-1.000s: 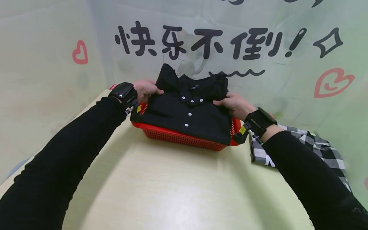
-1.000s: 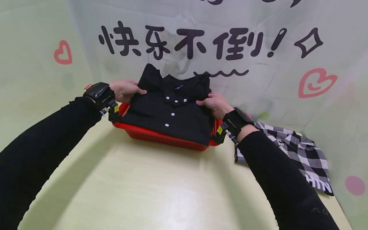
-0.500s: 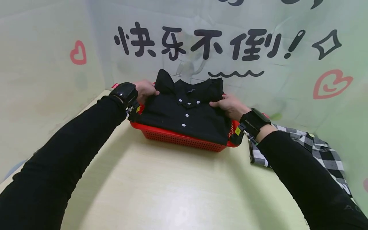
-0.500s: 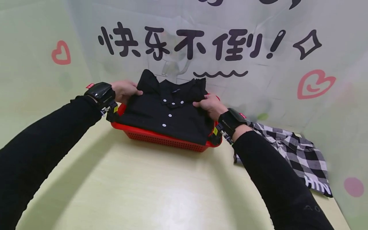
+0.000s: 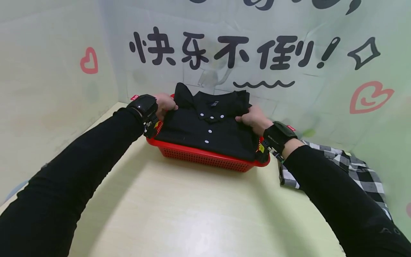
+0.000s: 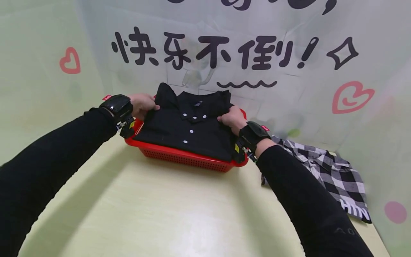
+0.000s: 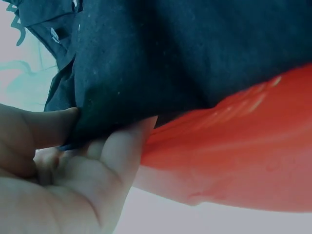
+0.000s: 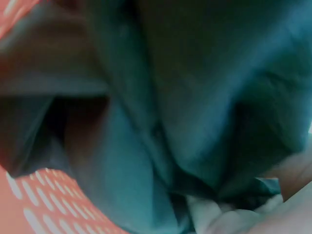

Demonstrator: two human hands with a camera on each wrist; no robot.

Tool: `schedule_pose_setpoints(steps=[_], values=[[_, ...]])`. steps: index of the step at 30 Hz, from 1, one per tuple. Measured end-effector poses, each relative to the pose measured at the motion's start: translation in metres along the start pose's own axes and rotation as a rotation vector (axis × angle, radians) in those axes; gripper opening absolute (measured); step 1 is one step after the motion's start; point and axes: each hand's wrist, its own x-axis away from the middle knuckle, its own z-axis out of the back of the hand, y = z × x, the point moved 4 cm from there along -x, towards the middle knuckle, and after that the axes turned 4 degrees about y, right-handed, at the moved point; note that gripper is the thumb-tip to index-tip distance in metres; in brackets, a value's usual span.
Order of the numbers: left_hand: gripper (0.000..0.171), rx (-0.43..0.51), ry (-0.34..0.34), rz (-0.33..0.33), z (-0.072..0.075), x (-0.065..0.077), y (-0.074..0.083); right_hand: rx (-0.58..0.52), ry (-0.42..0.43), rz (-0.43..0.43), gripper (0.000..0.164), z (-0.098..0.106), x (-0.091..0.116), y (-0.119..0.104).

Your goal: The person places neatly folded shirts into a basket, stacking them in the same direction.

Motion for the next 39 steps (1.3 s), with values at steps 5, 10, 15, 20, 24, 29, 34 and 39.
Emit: schedule_pose_setpoints(steps=[5,10,15,20,24,29,34,39], values=[[0.050,-0.180,0.002,-0.012,0.000,-0.004,0.001,0.018,-0.077,-0.072,0.065,0.002,0.005,0.004],[0.048,-0.269,-0.002,-0.006,-0.002,0.002,0.006,0.051,-0.132,-0.110,0.059,0.004,0.009,0.006],[0.060,-0.190,-0.067,0.044,-0.008,0.013,0.009,0.061,-0.157,-0.114,0.057,0.005,0.016,0.006],[0.069,-0.035,-0.088,0.088,-0.014,0.025,0.014,0.041,-0.177,-0.102,0.056,0.004,0.025,0.006],[0.071,0.033,-0.080,0.086,-0.015,0.034,0.015,0.005,-0.223,-0.078,0.056,0.009,0.032,0.007],[0.072,0.097,-0.056,0.024,-0.014,0.049,0.014,-0.086,-0.271,-0.066,0.060,0.016,0.046,0.006],[0.070,0.125,0.003,-0.088,-0.019,0.073,0.013,-0.050,-0.246,0.018,0.052,0.022,0.064,0.001],[0.064,0.192,0.037,-0.255,-0.037,0.103,0.010,0.083,-0.148,0.127,0.061,0.033,0.092,0.003]])
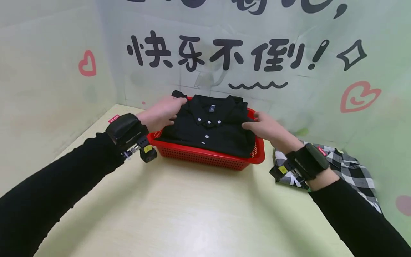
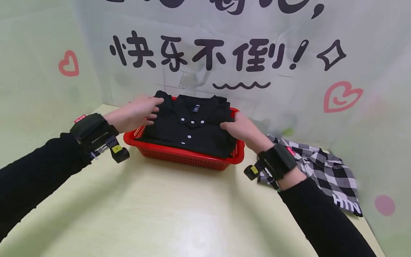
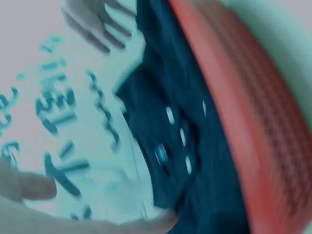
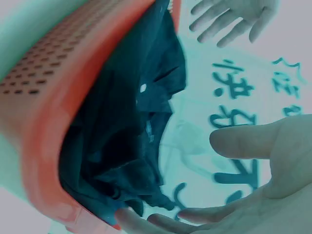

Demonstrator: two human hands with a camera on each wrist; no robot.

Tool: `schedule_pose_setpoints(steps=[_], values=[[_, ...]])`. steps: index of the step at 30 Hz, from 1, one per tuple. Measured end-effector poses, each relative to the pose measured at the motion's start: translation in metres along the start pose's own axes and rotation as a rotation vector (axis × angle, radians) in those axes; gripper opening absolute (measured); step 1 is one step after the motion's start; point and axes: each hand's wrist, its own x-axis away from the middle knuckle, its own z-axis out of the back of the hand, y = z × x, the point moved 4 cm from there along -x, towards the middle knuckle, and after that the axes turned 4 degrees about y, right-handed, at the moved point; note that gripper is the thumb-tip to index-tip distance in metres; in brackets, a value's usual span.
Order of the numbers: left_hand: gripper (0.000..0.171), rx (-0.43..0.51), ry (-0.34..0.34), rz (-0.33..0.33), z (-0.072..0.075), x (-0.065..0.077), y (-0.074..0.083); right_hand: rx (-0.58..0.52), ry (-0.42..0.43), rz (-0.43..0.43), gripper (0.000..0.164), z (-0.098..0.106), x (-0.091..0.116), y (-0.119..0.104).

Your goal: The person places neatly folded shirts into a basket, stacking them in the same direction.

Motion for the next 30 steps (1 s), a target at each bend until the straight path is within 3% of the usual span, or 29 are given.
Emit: schedule_pose_setpoints(steps=[7,13,19,23,26,30], values=[[0.058,0.129,0.003,-0.130,-0.029,0.043,-0.011,-0.004,0.013,0.089,0.076,0.005,0.043,0.018],[0.048,0.206,0.021,-0.208,-0.047,0.070,-0.021,0.076,0.030,0.104,0.075,0.005,0.073,0.046],[0.037,0.295,0.003,-0.252,-0.071,0.099,-0.033,0.323,0.153,0.201,0.066,0.009,0.086,0.071],[0.034,0.267,-0.057,-0.246,-0.101,0.107,-0.046,0.445,0.252,0.211,0.060,0.018,0.084,0.086],[0.036,0.218,-0.114,-0.223,-0.127,0.106,-0.058,0.482,0.273,0.194,0.056,0.018,0.080,0.099],[0.039,0.181,-0.137,-0.194,-0.164,0.103,-0.068,0.577,0.270,0.163,0.052,0.009,0.074,0.115]])
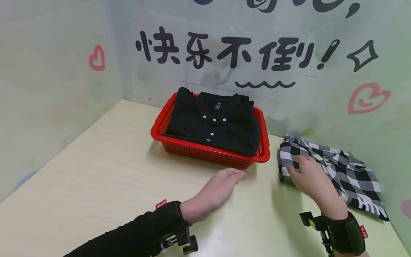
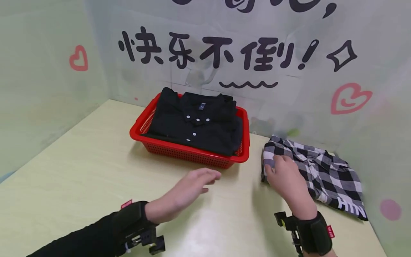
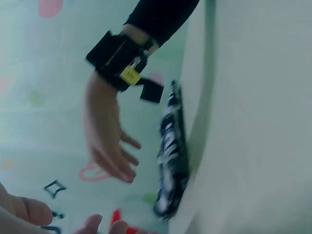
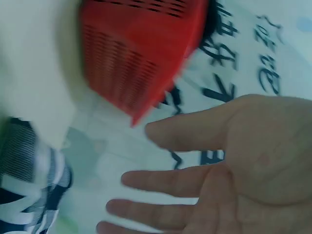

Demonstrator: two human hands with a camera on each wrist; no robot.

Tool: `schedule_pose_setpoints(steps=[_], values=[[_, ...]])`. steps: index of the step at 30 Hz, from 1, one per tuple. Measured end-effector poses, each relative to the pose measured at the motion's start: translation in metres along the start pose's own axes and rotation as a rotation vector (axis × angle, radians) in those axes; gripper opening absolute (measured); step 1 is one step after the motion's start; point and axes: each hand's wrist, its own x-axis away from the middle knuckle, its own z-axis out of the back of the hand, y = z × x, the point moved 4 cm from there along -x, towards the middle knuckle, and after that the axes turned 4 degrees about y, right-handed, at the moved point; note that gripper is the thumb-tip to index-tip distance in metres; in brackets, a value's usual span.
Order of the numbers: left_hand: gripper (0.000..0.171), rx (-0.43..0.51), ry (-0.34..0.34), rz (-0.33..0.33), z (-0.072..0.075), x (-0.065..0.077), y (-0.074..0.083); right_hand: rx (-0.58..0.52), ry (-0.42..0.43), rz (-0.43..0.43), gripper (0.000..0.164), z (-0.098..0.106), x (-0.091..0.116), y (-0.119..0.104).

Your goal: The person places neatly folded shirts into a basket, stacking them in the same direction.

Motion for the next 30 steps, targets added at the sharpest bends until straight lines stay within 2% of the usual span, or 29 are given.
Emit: schedule_pose_setpoints(steps=[4,8,13,16,22,24,30], values=[[0.042,0.017,-0.010,0.066,-0.038,-0.017,-0.015,0.107,-0.001,-0.061,0.052,-0.014,-0.003,0.012],[0.040,0.059,0.001,0.183,-0.071,-0.042,-0.027,0.118,-0.047,-0.121,0.066,-0.025,-0.009,0.023],[0.043,0.150,0.056,0.298,-0.097,-0.064,-0.036,0.103,-0.101,-0.192,0.086,-0.032,-0.011,0.035],[0.043,0.166,0.090,0.309,-0.100,-0.071,-0.039,0.096,-0.088,-0.182,0.089,-0.038,-0.014,0.038],[0.033,0.192,0.102,0.349,-0.093,-0.074,-0.044,0.073,-0.024,-0.156,0.090,-0.049,-0.023,0.044],[0.030,0.212,0.105,0.355,-0.090,-0.075,-0.044,0.070,-0.033,-0.147,0.090,-0.053,-0.025,0.048],[0.038,0.230,0.117,0.369,-0.086,-0.078,-0.046,0.044,-0.106,-0.071,0.086,-0.061,-0.031,0.053]])
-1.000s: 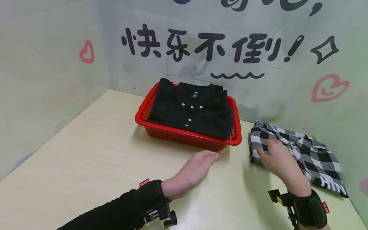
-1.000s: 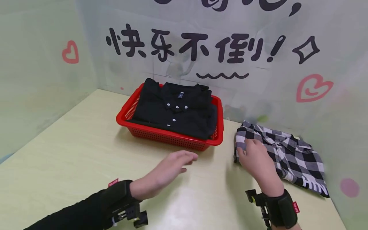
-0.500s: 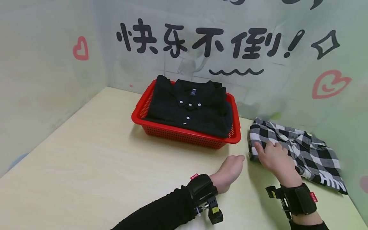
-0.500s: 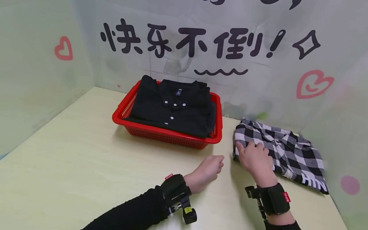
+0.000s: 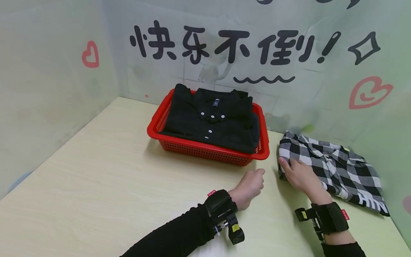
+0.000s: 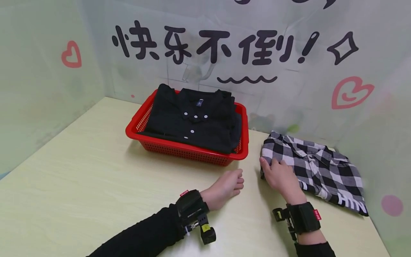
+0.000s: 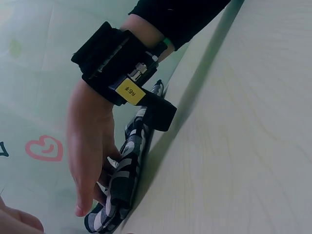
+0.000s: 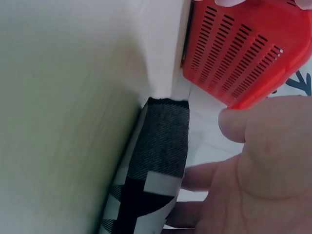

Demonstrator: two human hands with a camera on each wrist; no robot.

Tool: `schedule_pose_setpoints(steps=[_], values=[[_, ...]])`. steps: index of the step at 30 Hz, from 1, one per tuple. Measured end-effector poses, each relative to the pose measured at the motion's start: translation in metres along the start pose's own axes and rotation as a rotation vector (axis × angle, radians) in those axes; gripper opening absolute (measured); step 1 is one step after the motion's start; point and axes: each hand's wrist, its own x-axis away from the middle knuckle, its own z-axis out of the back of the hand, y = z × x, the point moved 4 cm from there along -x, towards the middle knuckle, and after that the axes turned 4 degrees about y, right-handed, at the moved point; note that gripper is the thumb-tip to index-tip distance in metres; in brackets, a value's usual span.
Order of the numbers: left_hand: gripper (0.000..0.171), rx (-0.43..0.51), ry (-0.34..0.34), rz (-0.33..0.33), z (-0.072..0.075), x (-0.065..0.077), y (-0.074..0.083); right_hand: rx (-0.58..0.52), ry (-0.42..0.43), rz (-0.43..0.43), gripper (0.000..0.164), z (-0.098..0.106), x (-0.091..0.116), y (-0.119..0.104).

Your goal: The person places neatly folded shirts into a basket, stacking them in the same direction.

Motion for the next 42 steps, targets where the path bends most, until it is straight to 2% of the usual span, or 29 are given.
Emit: schedule_pose_setpoints(steps=[6,11,16,23,28,32,35,39,42], values=[[0.039,0.001,0.002,0.018,0.002,-0.002,0.000,-0.020,-0.062,0.033,0.072,0.003,-0.001,-0.005],[0.042,0.027,0.006,0.014,0.003,-0.003,-0.001,-0.037,-0.137,0.026,0.060,0.007,0.007,-0.024],[0.047,0.075,-0.009,0.014,0.005,-0.004,-0.002,-0.043,-0.148,0.033,0.056,0.010,0.018,-0.046],[0.046,0.097,-0.009,0.022,0.006,-0.003,-0.001,-0.068,-0.239,0.046,0.056,0.010,0.032,-0.071],[0.046,0.086,0.000,0.036,0.007,-0.002,0.000,-0.077,-0.263,0.056,0.055,0.011,0.035,-0.074],[0.049,0.086,-0.001,0.051,0.006,0.000,0.001,-0.105,-0.290,0.045,0.053,0.020,0.032,-0.060],[0.048,0.093,0.007,0.053,0.004,0.000,0.000,-0.150,-0.315,0.015,0.062,0.033,0.029,-0.037],[0.049,0.107,0.026,0.049,-0.001,-0.001,-0.002,-0.154,-0.256,-0.026,0.075,0.058,0.028,0.013],[0.049,0.114,0.034,0.053,-0.003,-0.002,-0.005,-0.102,-0.150,-0.076,0.071,0.074,0.030,0.061]])
